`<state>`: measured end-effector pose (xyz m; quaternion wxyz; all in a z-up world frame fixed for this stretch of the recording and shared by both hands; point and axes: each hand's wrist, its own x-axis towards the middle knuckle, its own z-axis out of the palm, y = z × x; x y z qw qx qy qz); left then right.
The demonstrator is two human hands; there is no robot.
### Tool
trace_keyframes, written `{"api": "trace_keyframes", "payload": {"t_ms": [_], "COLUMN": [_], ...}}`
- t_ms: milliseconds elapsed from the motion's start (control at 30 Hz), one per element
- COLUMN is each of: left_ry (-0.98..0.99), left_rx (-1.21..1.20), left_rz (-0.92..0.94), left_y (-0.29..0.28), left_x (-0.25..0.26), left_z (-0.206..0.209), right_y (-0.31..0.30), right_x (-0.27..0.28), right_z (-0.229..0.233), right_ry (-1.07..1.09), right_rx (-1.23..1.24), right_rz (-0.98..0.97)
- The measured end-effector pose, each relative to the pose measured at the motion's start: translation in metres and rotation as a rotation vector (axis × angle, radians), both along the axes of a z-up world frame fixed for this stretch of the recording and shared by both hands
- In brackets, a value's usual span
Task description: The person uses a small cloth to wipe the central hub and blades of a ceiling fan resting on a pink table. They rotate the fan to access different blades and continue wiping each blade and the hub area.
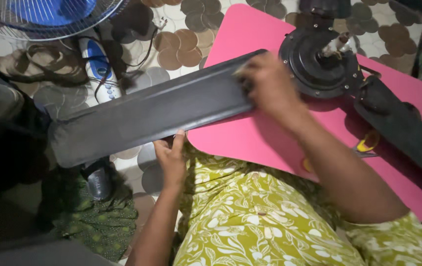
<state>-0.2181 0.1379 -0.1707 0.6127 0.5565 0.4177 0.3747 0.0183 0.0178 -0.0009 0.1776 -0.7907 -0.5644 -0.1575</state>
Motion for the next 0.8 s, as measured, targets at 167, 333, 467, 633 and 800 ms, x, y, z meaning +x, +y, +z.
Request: {"api": "trace_keyframes", "payload": {"t_ms": [167,333,467,633,800], "left_ry": [-0.19,-0.132,-0.276,-0.269,-0.156], "left_rx": [0.076,0.076,0.078,0.081,-0.037], "left_rz": [0.002,-0.002,-0.058,0.054,0.211], "left_y": [-0.001,-0.007,-0.008,-0.013,-0.012], "left_x": [0.005,0.004,0.007,0.008,-0.003], "left_z": [-0.005,-0.005,0.001,0.015,0.033], "right_y": [-0.047,-0.029,-0.016,-0.027,-0.067], "right_x": [0.048,0.026,-0.003,-0.018,-0.029], "right_z": [0.019,-0.003,-0.02,-0.005,0.004], "right_ry": [-0.02,0.225,0.091,-0.051,-0.036], "right_rx": [0.067,0.039,-0.004,-0.004,0.048], "right_rz": [-0.191,-0.049,0.1,0.233,0.2]}}
